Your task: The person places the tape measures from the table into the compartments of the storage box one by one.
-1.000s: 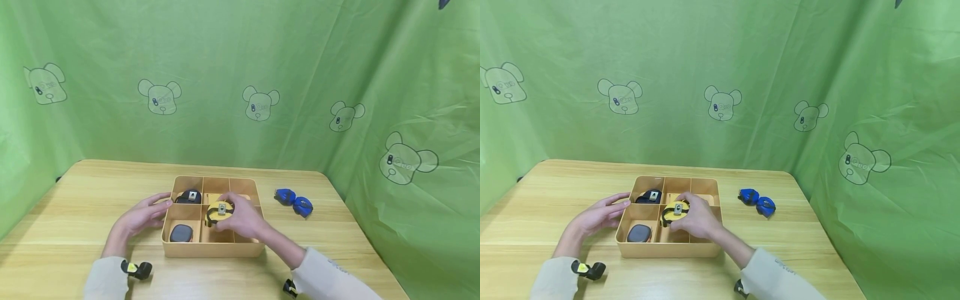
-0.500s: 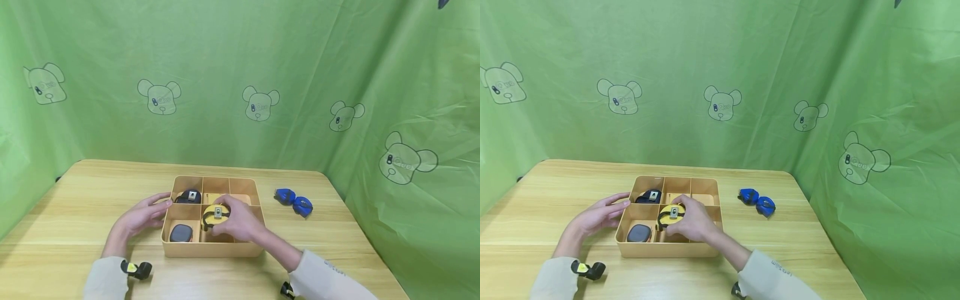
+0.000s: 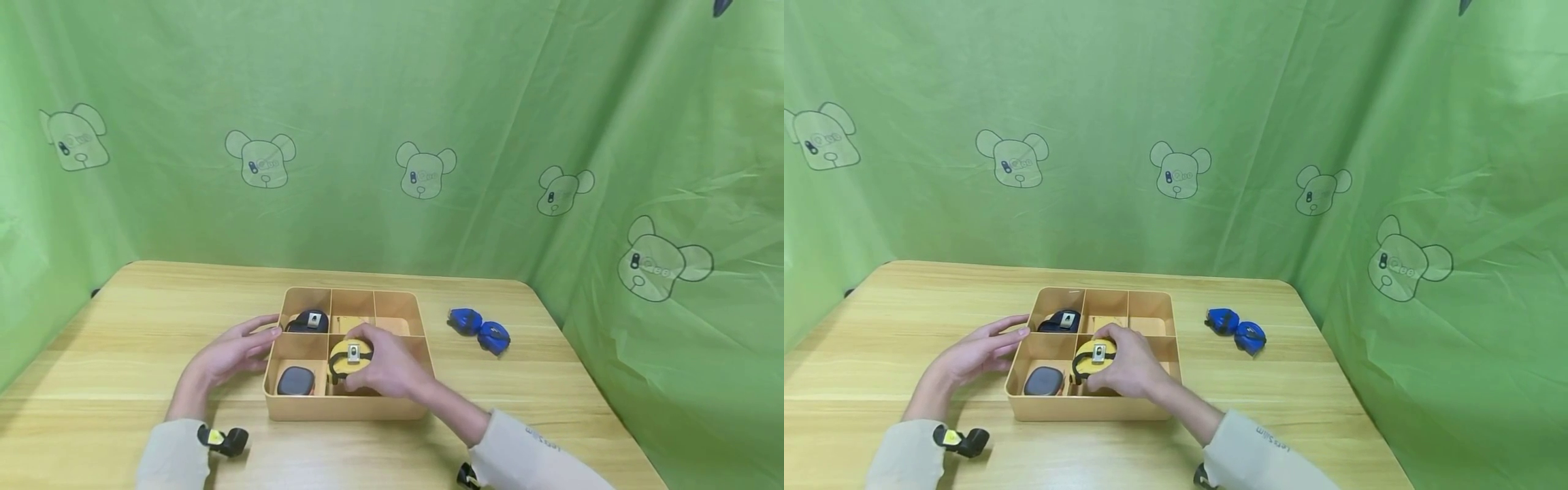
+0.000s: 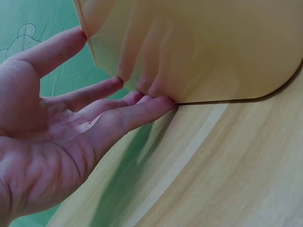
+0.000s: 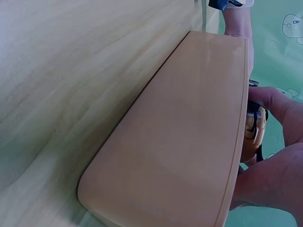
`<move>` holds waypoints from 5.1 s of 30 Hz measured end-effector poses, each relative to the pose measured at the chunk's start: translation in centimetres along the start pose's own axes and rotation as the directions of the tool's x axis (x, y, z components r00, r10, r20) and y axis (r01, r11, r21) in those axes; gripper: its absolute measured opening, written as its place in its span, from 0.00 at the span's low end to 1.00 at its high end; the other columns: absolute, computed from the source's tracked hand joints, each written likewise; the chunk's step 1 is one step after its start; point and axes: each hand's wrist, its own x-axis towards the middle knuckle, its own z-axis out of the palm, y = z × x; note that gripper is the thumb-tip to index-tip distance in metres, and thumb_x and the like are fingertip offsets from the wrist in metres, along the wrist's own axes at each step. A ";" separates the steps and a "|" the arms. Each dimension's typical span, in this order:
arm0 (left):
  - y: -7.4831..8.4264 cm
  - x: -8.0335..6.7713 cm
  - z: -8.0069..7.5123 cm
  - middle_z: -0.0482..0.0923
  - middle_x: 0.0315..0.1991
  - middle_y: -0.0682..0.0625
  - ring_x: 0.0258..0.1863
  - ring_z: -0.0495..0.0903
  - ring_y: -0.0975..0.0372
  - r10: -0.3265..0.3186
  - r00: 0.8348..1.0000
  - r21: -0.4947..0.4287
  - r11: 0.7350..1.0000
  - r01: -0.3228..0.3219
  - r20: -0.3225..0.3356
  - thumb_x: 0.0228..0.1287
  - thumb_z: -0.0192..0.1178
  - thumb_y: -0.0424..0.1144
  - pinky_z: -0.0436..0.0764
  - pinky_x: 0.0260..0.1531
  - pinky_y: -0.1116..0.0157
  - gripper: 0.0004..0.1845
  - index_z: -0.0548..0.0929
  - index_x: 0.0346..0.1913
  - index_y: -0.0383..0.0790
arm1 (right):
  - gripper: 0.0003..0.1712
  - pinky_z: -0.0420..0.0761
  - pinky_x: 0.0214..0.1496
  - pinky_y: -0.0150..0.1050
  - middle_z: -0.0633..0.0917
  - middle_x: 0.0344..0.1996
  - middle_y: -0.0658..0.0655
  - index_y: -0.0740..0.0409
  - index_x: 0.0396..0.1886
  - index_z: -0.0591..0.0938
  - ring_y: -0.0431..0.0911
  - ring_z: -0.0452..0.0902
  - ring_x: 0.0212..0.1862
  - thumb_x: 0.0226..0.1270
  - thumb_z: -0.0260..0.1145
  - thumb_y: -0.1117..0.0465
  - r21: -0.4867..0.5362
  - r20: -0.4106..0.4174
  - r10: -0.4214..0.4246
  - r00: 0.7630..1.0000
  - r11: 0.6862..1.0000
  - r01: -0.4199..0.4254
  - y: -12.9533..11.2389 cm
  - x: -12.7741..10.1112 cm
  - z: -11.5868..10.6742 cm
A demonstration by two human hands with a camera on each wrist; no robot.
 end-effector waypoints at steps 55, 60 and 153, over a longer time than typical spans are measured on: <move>-0.2 0.1 -0.1 0.51 0.78 0.30 0.77 0.54 0.36 0.004 1.000 0.002 1.000 -0.004 -0.001 0.78 0.53 0.48 0.70 0.71 0.44 0.41 0.46 0.81 0.35 | 0.36 0.79 0.37 0.34 0.83 0.37 0.50 0.56 0.55 0.82 0.44 0.73 0.41 0.38 0.81 0.64 -0.185 -0.051 -0.021 0.998 0.983 0.012 0.7 0.0 1.2; -0.1 0.0 0.0 0.51 0.79 0.30 0.77 0.54 0.36 0.005 1.000 -0.003 1.000 -0.005 0.001 0.78 0.53 0.48 0.70 0.71 0.44 0.41 0.46 0.81 0.35 | 0.29 0.85 0.50 0.42 0.84 0.41 0.52 0.57 0.53 0.82 0.47 0.78 0.46 0.46 0.78 0.68 -0.027 -0.040 0.028 0.999 0.999 -0.029 0.8 0.1 0.8; -0.2 -0.1 0.0 0.49 0.79 0.30 0.77 0.52 0.35 0.009 1.000 0.015 1.000 -0.009 0.004 0.79 0.52 0.48 0.69 0.71 0.43 0.40 0.46 0.81 0.34 | 0.27 0.85 0.54 0.40 0.87 0.47 0.60 0.61 0.60 0.80 0.45 0.83 0.46 0.60 0.74 0.64 0.080 0.025 0.041 0.999 0.996 -0.043 0.3 0.2 -2.1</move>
